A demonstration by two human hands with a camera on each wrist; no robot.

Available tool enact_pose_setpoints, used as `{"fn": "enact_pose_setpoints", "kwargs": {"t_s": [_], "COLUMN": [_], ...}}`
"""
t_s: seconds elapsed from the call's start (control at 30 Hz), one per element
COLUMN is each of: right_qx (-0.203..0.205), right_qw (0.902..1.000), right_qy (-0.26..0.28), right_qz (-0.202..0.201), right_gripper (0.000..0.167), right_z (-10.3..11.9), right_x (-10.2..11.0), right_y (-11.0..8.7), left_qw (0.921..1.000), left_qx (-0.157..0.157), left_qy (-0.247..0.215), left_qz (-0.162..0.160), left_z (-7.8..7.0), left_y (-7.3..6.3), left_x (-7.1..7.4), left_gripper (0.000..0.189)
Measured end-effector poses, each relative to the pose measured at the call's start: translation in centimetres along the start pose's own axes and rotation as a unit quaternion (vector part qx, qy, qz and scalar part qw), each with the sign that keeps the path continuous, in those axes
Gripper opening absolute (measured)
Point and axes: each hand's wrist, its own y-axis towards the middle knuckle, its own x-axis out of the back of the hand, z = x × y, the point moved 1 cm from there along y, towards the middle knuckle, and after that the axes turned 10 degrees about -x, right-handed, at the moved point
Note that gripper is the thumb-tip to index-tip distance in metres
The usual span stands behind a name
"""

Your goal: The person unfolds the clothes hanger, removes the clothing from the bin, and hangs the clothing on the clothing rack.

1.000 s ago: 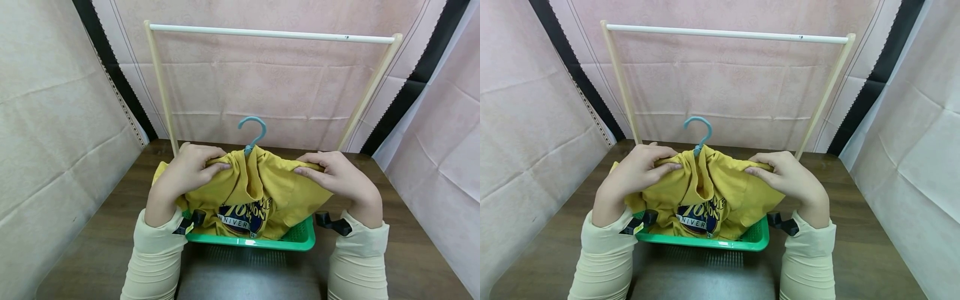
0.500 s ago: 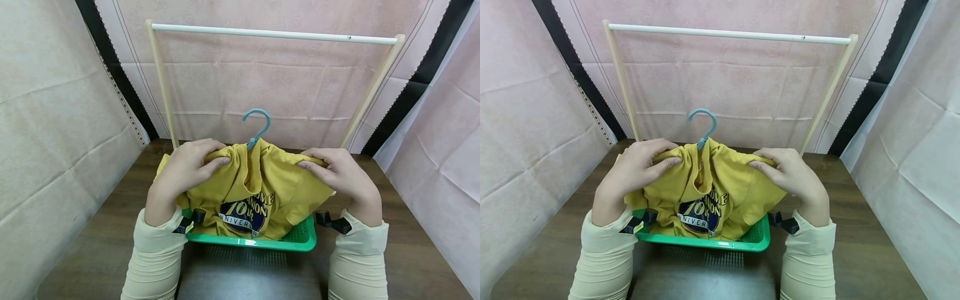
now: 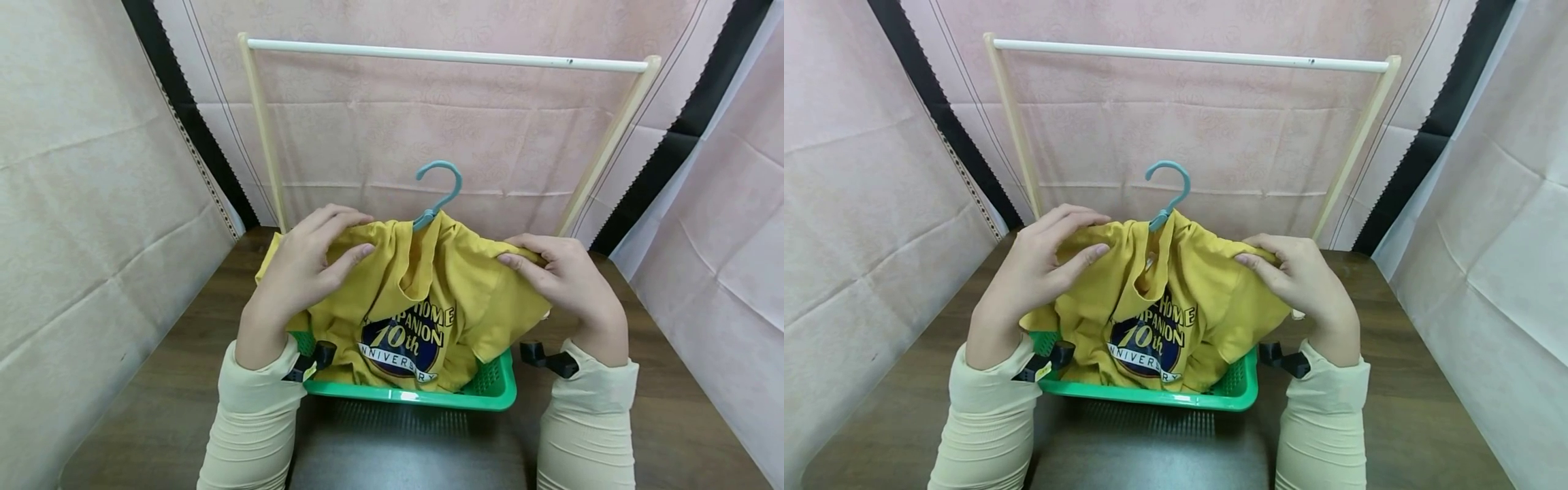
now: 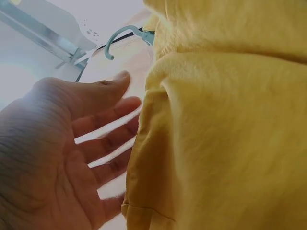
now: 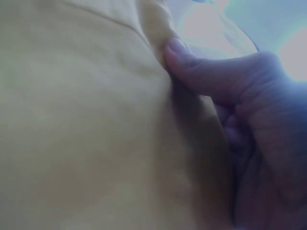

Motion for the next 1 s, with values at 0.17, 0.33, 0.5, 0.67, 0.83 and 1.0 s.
{"fn": "enact_pose_setpoints", "kwargs": {"t_s": [0.17,0.33,0.5,0.67,0.83,1.0], "right_qx": [-0.023,-0.055,-0.075,-0.081,-0.086,-0.107], "right_qw": [0.9993,0.9965,0.9942,0.9923,0.9895,0.9858], "right_qy": [-0.010,-0.005,-0.010,-0.030,-0.044,-0.051], "right_qz": [-0.029,-0.062,-0.076,-0.088,-0.107,-0.120], "right_gripper": [0.019,0.013,0.007,0.008,0.011,0.015], "right_z": [-0.8,-2.4,-3.7,-4.0,-4.4,-5.0], "right_x": [0.0,-0.3,-0.6,0.0,1.1,1.9], "right_y": [0.1,0.1,0.2,0.9,2.3,4.7], "left_qw": [0.9974,0.9940,0.9905,0.9857,0.9829,0.9825], "left_qx": [-0.038,-0.045,0.002,0.048,0.062,0.065], "left_qy": [-0.048,-0.099,-0.127,-0.132,-0.119,-0.107], "left_qz": [-0.039,-0.010,0.051,0.093,0.126,0.138], "left_z": [-0.1,0.3,1.2,1.5,1.8,2.2], "left_y": [-0.1,-0.5,-1.2,-1.5,-1.2,-1.1], "left_x": [0.1,-0.1,-0.6,-0.5,-0.5,-0.3], "left_gripper": [0.029,0.028,0.032,0.034,0.035,0.034]}}
